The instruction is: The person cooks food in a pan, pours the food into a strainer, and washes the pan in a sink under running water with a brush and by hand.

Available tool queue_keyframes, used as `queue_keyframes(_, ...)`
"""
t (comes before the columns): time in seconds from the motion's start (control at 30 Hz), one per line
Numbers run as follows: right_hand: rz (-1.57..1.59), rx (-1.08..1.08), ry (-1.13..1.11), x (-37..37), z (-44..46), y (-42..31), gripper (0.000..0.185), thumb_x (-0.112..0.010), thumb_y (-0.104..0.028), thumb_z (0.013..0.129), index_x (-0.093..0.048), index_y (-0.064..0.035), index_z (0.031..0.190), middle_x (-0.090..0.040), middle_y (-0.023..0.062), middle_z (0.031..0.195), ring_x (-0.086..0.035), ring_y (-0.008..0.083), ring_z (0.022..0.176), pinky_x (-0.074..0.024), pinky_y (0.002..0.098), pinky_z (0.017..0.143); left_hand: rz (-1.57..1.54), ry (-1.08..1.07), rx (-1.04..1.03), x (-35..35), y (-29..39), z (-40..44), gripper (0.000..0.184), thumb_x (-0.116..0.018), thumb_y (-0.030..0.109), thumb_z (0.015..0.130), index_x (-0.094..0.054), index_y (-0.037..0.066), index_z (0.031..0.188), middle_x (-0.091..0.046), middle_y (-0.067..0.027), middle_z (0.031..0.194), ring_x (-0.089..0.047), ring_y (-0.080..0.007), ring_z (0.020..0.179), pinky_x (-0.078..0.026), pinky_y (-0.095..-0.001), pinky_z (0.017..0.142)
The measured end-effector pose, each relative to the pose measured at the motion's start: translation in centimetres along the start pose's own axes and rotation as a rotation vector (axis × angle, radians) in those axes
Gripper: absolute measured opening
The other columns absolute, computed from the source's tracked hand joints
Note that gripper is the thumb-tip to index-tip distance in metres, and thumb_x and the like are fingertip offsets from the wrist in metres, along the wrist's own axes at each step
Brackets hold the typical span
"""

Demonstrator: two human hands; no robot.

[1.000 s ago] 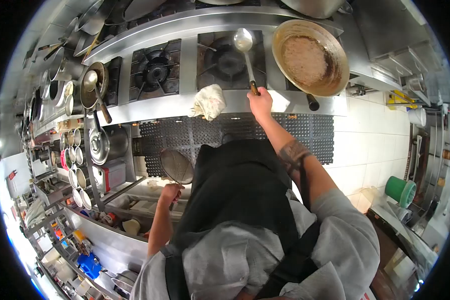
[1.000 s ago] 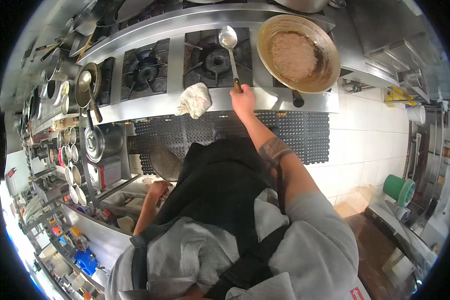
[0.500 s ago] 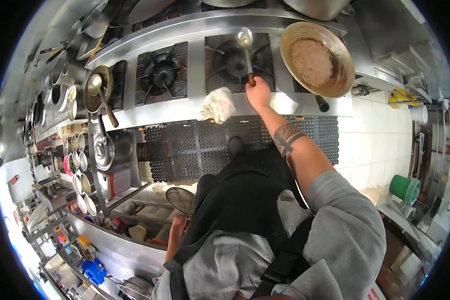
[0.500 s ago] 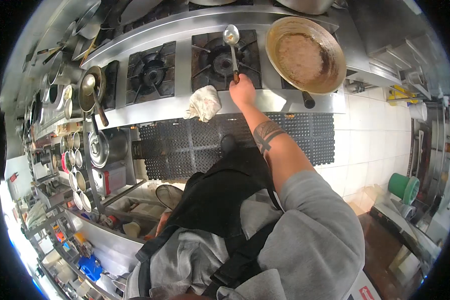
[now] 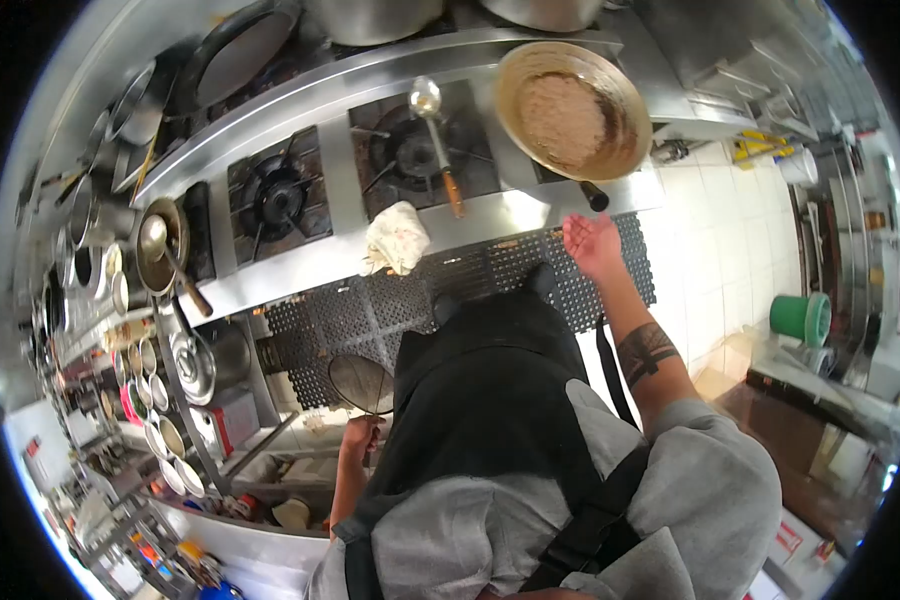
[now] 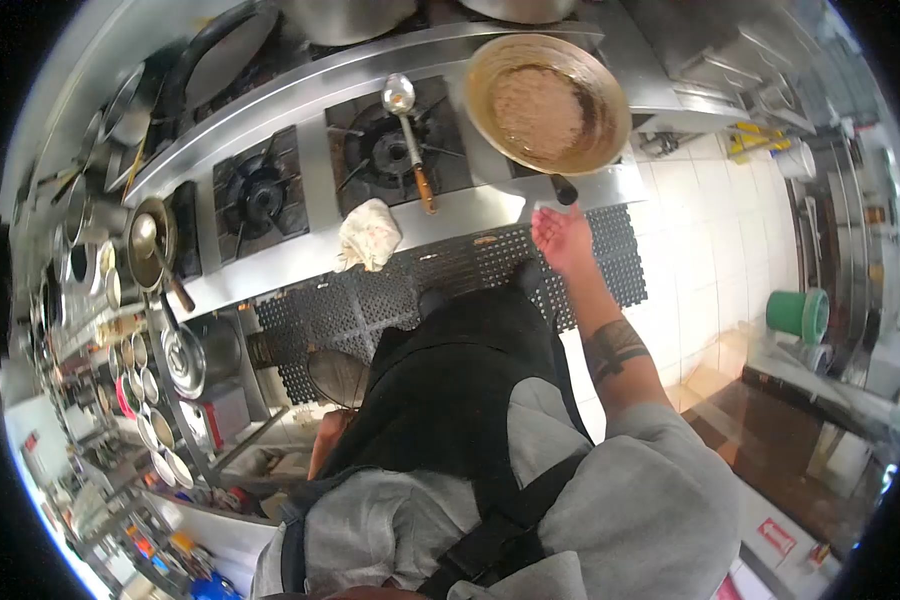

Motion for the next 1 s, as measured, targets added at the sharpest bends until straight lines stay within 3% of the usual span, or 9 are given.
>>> queue_keyframes(0.03,0.102,-0.025,0.010,-1.2,-1.2,-1.8,0.063,-0.043,-0.053,0.103,-0.055,0.0063,0.118,-0.066,0.0173,0.103,-0.067,0.0259,0.087,-0.0563,0.0408,0.084,0.028,-0.028,0.003,0.0,0.0,0.5,0.026,-0.051,0.019,0.095,-0.067,0.000,0.099,-0.049,-0.0045,0.058,-0.043,-0.0141,0.044,-0.031,-0.0309,0.038)
queue_keyframes(0.17,0.202,-0.072,-0.034,-4.8,-1.7,-5.8,0.057,-0.049,-0.047,0.102,-0.053,0.0075,0.118,-0.063,0.0182,0.101,-0.066,0.0254,0.089,-0.0581,0.0350,0.077,0.165,-0.028,-0.627,-0.3,8.4,-2.7,0.025,-0.053,0.019,0.095,-0.069,0.000,0.100,-0.051,-0.0053,0.058,-0.043,-0.0145,0.042,-0.034,-0.0315,0.038)
queue_keyframes(0.23,0.171,-0.212,-0.058,-5.3,-0.6,-5.8,0.044,-0.059,-0.034,0.100,-0.050,0.0074,0.113,-0.060,0.0175,0.097,-0.065,0.0235,0.083,-0.0576,0.0283,0.065,0.010,-0.032,0.254,0.5,2.3,0.7,0.023,-0.056,0.019,0.094,-0.070,0.002,0.099,-0.052,-0.0053,0.058,-0.045,-0.0146,0.043,-0.036,-0.0316,0.038)
queue_keyframes(0.3,0.274,-0.462,-0.193,-5.3,1.3,-4.1,0.021,-0.061,-0.011,0.091,-0.048,-0.0001,0.102,-0.055,0.0117,0.085,-0.056,0.0163,0.065,-0.0421,0.0226,0.047,-0.028,-0.047,0.283,1.4,-0.1,3.0,0.022,-0.057,0.019,0.094,-0.072,0.004,0.099,-0.053,-0.0056,0.059,-0.047,-0.0146,0.043,-0.037,-0.0316,0.038)
queue_keyframes(0.33,0.250,-0.439,-0.198,-5.2,1.8,-4.3,0.020,-0.061,-0.011,0.090,-0.048,-0.0003,0.102,-0.054,0.0111,0.084,-0.055,0.0161,0.064,-0.0399,0.0225,0.046,0.181,-0.099,-0.060,1.0,3.5,3.1,0.021,-0.057,0.019,0.093,-0.072,0.004,0.099,-0.054,-0.0057,0.059,-0.047,-0.0147,0.043,-0.037,-0.0314,0.038)
queue_keyframes(0.57,0.138,-0.409,0.046,-6.7,-3.2,-6.0,0.019,-0.063,-0.009,0.088,-0.047,-0.0019,0.095,-0.052,0.0089,0.082,-0.051,0.0135,0.060,-0.0343,0.0202,0.045,-0.040,0.044,0.172,-1.6,6.8,3.0,0.016,-0.065,0.018,0.089,-0.071,0.004,0.094,-0.052,-0.0053,0.058,-0.045,-0.0150,0.040,-0.034,-0.0312,0.036)
queue_keyframes(0.77,0.120,-0.549,-0.272,-4.7,1.5,-3.6,0.028,-0.069,-0.022,0.092,-0.051,-0.0001,0.096,-0.055,0.0074,0.080,-0.047,0.0103,0.059,-0.0338,0.0206,0.044,0.027,0.054,0.204,-5.3,10.9,1.4,0.016,-0.068,0.022,0.088,-0.068,0.006,0.085,-0.053,-0.0052,0.058,-0.044,-0.0147,0.041,-0.033,-0.0315,0.036)
queue_keyframes(0.9,0.119,-0.480,-0.200,-6.6,-4.1,-5.9,0.048,-0.068,-0.040,0.093,-0.051,0.0049,0.099,-0.059,0.0129,0.085,-0.059,0.0190,0.066,-0.0487,0.0228,0.052,-0.065,0.056,0.283,-6.4,8.7,2.2,0.017,-0.060,0.020,0.091,-0.070,0.006,0.092,-0.052,-0.0044,0.057,-0.045,-0.0148,0.041,-0.036,-0.0315,0.034)
queue_keyframes(1.0,0.001,-0.471,-0.184,-5.4,-3.9,-5.9,0.073,-0.061,-0.061,0.090,-0.051,0.0095,0.109,-0.063,0.0185,0.099,-0.067,0.0260,0.079,-0.0578,0.0273,0.064,-0.003,-0.018,-0.246,-7.1,7.6,3.6,0.025,-0.051,0.019,0.095,-0.069,0.002,0.099,-0.056,-0.0071,0.057,-0.050,-0.0143,0.039,-0.036,-0.0314,0.033)
Point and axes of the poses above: each hand's wrist, its own z-axis towards the middle knuckle, its own x-axis out of the back of the hand, y = z × x, the point moved 9 cm from there along z, towards the middle knuckle
